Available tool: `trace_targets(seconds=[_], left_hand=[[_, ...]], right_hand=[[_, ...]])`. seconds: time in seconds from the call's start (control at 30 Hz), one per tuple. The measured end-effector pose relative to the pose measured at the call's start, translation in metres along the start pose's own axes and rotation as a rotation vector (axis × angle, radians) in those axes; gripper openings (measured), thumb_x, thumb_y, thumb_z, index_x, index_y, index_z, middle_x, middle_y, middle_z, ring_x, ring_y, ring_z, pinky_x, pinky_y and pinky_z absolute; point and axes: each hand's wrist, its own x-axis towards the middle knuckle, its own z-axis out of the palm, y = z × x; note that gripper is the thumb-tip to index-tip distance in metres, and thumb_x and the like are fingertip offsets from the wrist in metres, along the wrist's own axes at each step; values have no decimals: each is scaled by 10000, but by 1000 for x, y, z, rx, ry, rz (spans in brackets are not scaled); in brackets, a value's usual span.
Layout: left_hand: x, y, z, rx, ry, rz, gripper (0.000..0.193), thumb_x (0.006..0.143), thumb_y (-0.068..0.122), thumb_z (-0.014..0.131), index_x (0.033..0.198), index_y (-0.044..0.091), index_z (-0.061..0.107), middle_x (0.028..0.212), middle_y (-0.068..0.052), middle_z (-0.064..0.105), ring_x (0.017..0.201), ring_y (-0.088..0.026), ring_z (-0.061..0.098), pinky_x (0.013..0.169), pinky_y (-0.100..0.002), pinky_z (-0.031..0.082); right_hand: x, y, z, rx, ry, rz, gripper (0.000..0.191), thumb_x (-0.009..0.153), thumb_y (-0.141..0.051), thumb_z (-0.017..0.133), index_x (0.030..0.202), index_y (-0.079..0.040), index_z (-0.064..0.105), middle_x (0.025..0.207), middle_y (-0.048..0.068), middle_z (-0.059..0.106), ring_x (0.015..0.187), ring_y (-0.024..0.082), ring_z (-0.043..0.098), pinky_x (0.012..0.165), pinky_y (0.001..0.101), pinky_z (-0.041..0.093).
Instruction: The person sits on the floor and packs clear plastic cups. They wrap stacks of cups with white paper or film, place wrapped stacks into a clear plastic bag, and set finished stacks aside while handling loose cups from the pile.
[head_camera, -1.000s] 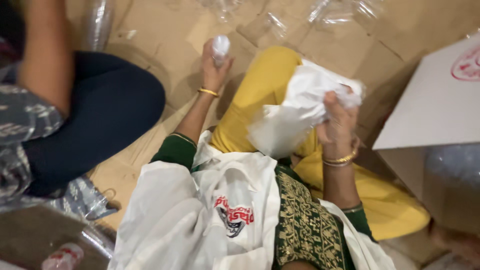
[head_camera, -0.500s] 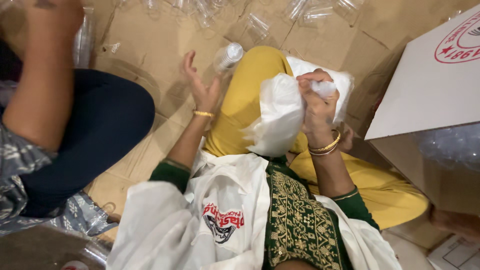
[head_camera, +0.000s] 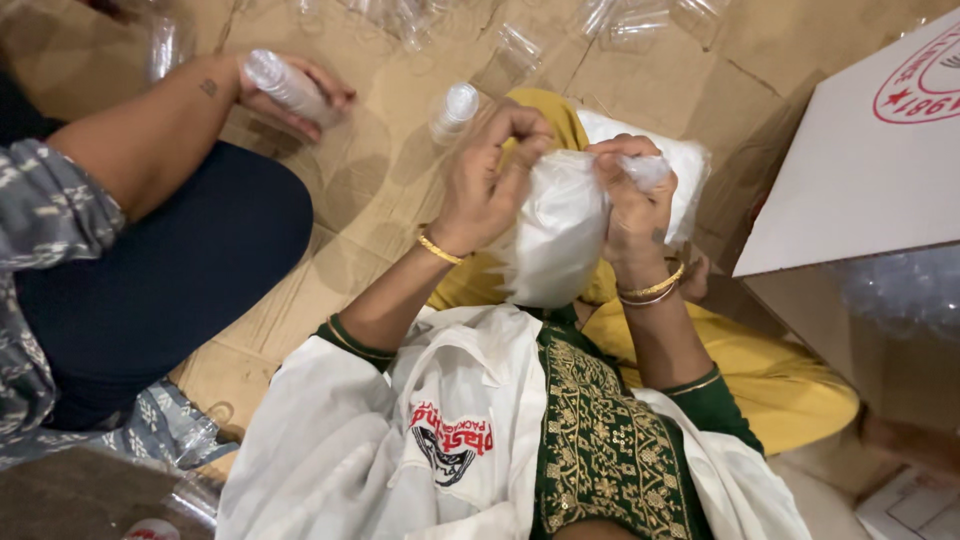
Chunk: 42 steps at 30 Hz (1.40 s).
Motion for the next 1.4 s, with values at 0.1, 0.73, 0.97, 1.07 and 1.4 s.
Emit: trace_targets(seconds=[0.1, 0.73, 0.97, 1.07, 1.4], left_hand=[[-1, 0, 1, 185, -134, 307, 257, 913, 185, 723, 1034, -24, 632, 949, -144, 619, 919, -330, 606, 849, -387, 462], [2, -6, 5, 165, -50, 171, 155, 994, 178, 732, 924, 42, 704, 802, -85, 625, 784, -263, 579, 788, -373, 431], [1, -9, 7, 182, -31, 214, 217, 1021, 195, 697, 893, 23, 666, 765, -101, 563, 754, -270, 521, 758, -382, 396], [1, -9, 8, 163, 0, 178, 235, 1031, 193, 693, 888, 11, 649, 767, -111, 546, 760, -276, 512, 758, -379, 406], [1, -9, 8, 97, -28, 266, 173, 991, 170, 720, 1071, 20, 690, 896, -96, 636, 861, -276, 597, 821, -389, 441]], right_hand=[[1, 5, -1, -4, -64, -59, 123, 1016, -64, 737, 949, -41, 636, 907, 11, 612, 856, 92, 529, 825, 248, 423], [0, -7, 11, 50, 33, -121, 222, 948, -3, 753, 1097, -56, 597, 1074, 66, 646, 975, 143, 599, 936, 288, 489], [1, -2, 14, 95, 44, -136, 176, 1025, -37, 734, 1082, -55, 568, 1036, 96, 656, 921, 142, 593, 921, 283, 468], [3, -8, 17, 134, 43, -134, 272, 974, -2, 769, 1043, -91, 522, 1053, 92, 666, 1008, 151, 609, 981, 301, 479], [1, -8, 13, 40, 54, -155, 296, 967, 15, 797, 1151, -54, 577, 1060, 29, 606, 978, 122, 567, 926, 271, 466]])
